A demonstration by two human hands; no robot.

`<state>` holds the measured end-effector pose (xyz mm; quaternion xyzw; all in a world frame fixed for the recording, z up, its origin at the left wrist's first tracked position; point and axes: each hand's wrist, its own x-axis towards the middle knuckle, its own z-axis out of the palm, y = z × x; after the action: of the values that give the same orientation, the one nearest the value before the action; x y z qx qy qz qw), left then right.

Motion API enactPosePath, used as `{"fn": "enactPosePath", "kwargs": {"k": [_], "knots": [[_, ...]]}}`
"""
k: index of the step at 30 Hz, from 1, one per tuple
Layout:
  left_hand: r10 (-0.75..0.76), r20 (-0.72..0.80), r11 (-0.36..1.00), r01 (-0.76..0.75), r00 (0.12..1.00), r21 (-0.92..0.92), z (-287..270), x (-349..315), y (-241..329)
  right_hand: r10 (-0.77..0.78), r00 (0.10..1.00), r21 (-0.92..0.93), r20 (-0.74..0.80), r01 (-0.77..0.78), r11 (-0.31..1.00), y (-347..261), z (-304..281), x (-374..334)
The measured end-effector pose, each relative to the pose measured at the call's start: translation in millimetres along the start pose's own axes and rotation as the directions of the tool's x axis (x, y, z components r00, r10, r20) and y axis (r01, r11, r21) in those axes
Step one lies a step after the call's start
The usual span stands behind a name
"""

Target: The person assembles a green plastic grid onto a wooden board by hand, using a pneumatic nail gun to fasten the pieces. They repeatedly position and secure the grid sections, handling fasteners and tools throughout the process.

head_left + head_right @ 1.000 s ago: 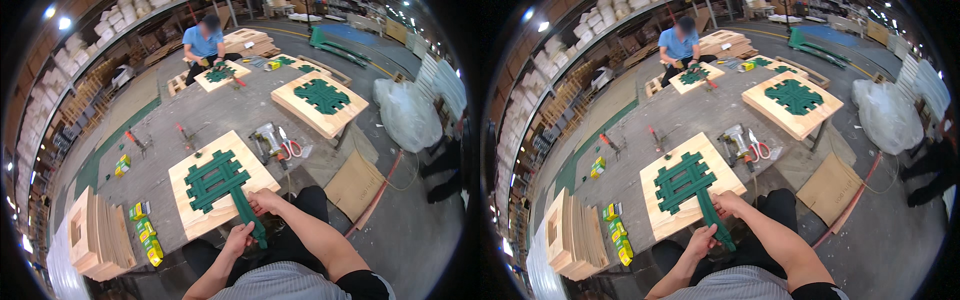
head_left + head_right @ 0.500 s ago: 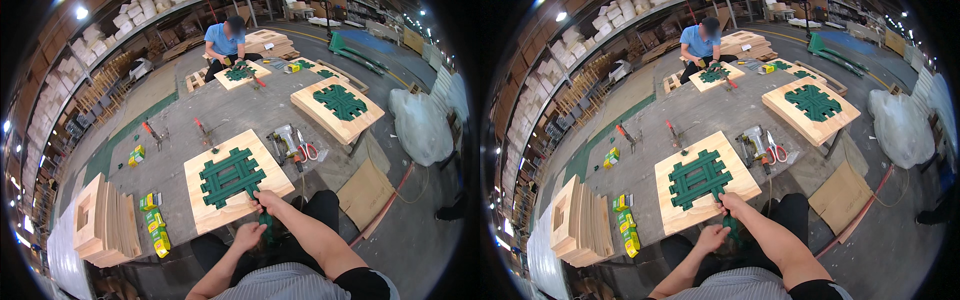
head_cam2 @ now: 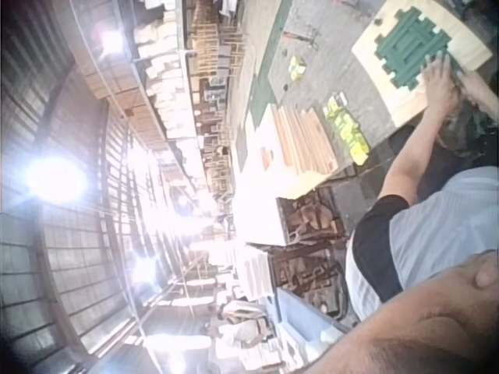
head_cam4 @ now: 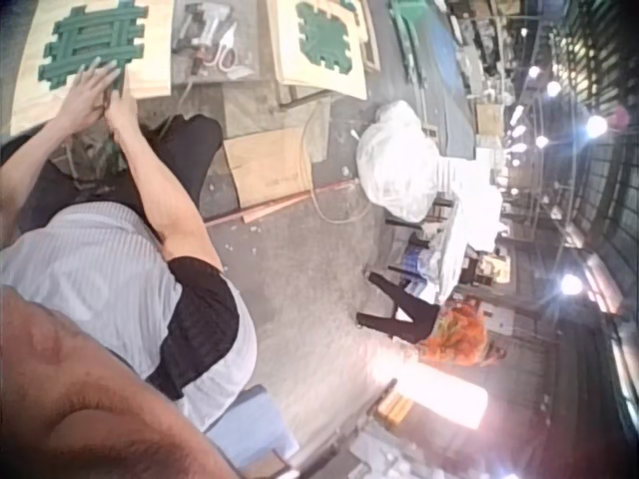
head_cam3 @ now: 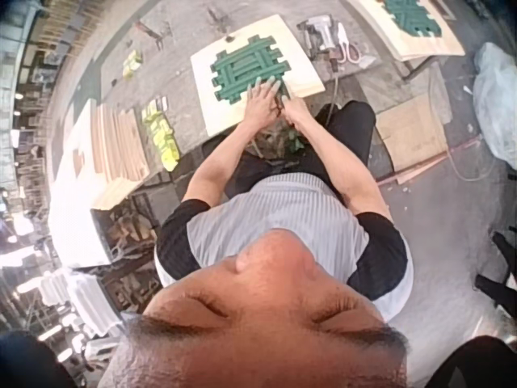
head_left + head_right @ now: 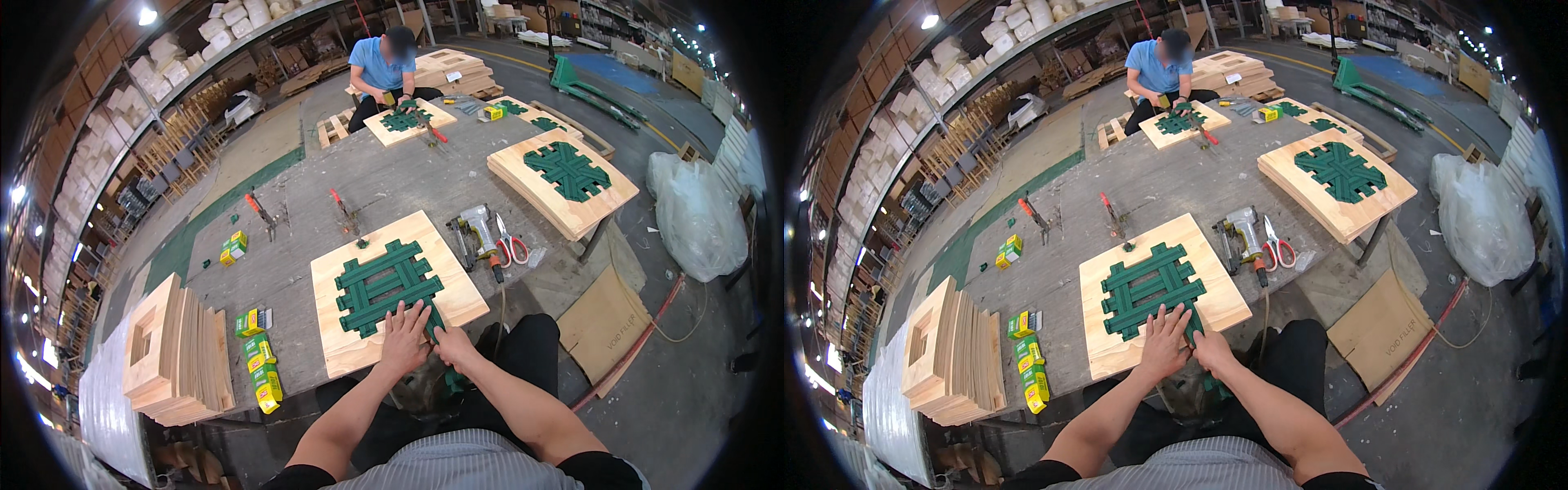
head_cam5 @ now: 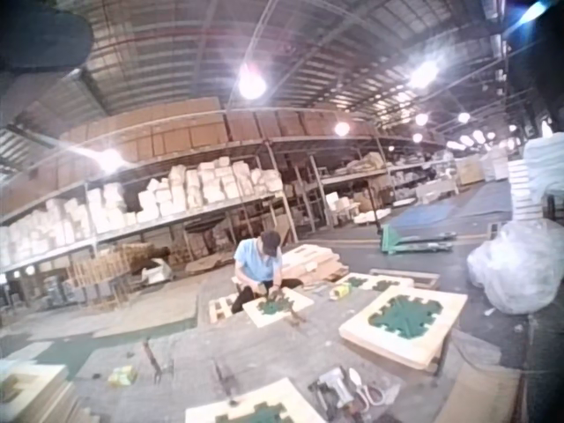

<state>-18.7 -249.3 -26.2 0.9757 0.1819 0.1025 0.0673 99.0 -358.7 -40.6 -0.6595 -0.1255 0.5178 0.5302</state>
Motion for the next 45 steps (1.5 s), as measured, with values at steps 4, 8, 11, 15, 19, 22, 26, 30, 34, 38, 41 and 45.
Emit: {"fn": "enactPosePath", "kwargs": {"k": [4,8,11,15,19,22,26,30,34,38,41,45], "knots": [[0.035,0.023,0.997,-0.037,0.999,0.075,2.1,-2.7,-0.8,-0.059,0.996,-0.049,-0.072,0.056,0.997,28.6,-6.2,-5.4],[0.094,0.021,0.994,-0.095,0.995,0.052,1.5,1.1,0.2,-0.125,0.983,-0.134,-0.136,0.106,0.985,45.1,-11.0,3.6],[0.122,0.026,0.990,-0.123,0.992,0.064,0.4,3.1,-1.9,-0.109,0.989,-0.130,-0.097,0.096,0.987,42.5,-5.2,1.6],[0.158,-0.022,0.986,-0.157,0.987,0.047,9.5,4.8,-7.0,-0.135,0.986,-0.084,-0.102,0.126,0.988,41.8,-3.2,-2.4],[0.155,-0.024,0.988,-0.155,0.988,0.022,8.9,5.7,-6.3,-0.096,0.991,-0.016,-0.088,0.095,0.995,39.8,1.0,-18.5],[0.181,-0.041,0.983,-0.180,0.983,0.030,9.9,7.3,-6.5,-0.089,0.993,0.007,-0.072,0.089,0.996,38.5,-0.5,-25.5],[0.225,-0.048,0.974,-0.224,0.973,0.035,9.8,6.9,-9.9,-0.069,0.996,-0.055,-0.064,0.066,0.996,37.0,-2.6,-33.2],[0.268,-0.037,0.964,-0.267,0.963,0.019,8.1,7.8,-9.8,-0.054,0.997,-0.025,-0.054,0.052,0.998,37.0,-5.1,-38.4],[0.298,-0.065,0.954,-0.294,0.952,0.060,9.8,7.2,-11.2,-0.042,0.999,-0.013,-0.033,0.042,0.999,34.3,-6.4,-43.9],[0.313,-0.045,0.946,-0.308,0.949,0.101,12.0,6.4,-12.1,-0.027,1.000,-0.001,-0.013,0.027,1.000,30.6,-7.8,-51.7],[0.328,-0.046,0.940,-0.321,0.944,0.114,13.4,4.6,-13.6,-0.021,1.000,0.005,-0.010,0.021,1.000,29.7,-7.3,-56.0],[0.333,-0.024,0.938,-0.329,0.942,0.106,13.3,5.4,-12.2,-0.030,0.999,0.015,-0.009,0.030,0.999,31.7,-8.4,-57.8]]}}
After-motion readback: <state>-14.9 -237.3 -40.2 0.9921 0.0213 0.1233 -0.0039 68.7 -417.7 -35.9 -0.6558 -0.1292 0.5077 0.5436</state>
